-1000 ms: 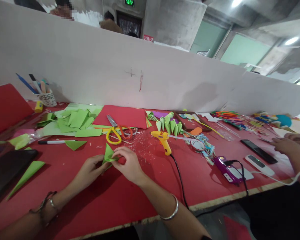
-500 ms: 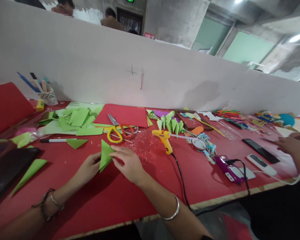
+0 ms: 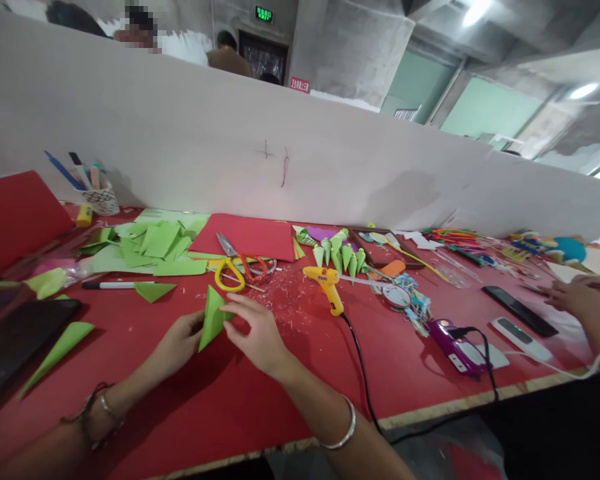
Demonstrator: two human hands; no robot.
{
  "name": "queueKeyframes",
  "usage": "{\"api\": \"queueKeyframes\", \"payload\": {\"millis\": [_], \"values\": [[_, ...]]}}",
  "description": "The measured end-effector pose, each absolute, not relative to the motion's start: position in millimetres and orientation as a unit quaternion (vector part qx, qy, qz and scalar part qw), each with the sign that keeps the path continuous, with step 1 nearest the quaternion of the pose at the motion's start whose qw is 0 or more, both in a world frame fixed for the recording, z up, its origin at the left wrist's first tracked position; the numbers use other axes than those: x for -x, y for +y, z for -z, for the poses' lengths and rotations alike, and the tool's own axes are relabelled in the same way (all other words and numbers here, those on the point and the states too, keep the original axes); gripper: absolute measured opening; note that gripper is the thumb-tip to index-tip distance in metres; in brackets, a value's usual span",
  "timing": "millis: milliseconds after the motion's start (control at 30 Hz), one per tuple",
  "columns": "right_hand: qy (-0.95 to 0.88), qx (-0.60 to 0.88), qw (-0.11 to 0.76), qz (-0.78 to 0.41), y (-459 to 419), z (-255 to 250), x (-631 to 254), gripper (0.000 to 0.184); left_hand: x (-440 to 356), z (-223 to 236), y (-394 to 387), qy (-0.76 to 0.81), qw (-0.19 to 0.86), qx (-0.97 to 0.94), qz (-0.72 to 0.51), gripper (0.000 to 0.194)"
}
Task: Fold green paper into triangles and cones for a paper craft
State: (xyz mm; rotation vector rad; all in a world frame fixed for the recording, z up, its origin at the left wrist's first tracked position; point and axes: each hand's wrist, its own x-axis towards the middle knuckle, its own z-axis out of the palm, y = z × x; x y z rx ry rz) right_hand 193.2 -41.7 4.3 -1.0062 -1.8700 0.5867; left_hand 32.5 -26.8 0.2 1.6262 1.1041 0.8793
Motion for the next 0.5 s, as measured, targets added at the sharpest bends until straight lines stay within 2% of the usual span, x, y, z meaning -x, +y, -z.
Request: {"api": "queueKeyframes", "payload": {"millis": [133, 367, 500], "values": [[-0.753, 0.4, 0.457, -0.251, -41.9, -7.9, -192.3, 0.019, -31.8, 5.4, -30.6, 0.45, 0.415, -0.722, -0.323, 0.018], [-0.723, 0.434, 0.452, -0.29, -38.6, -4.8, -190.9, 0.032, -32.8, 7.3, -33.0, 0.425, 0.414, -0.759, -0.269, 0.018], [-0.744, 0.42, 0.443, -0.272, -38.6, -3.9, -190.8, 0.035, -35.6, 6.0, -34.9, 0.415, 0.458, -0.732, -0.287, 0.021]]}}
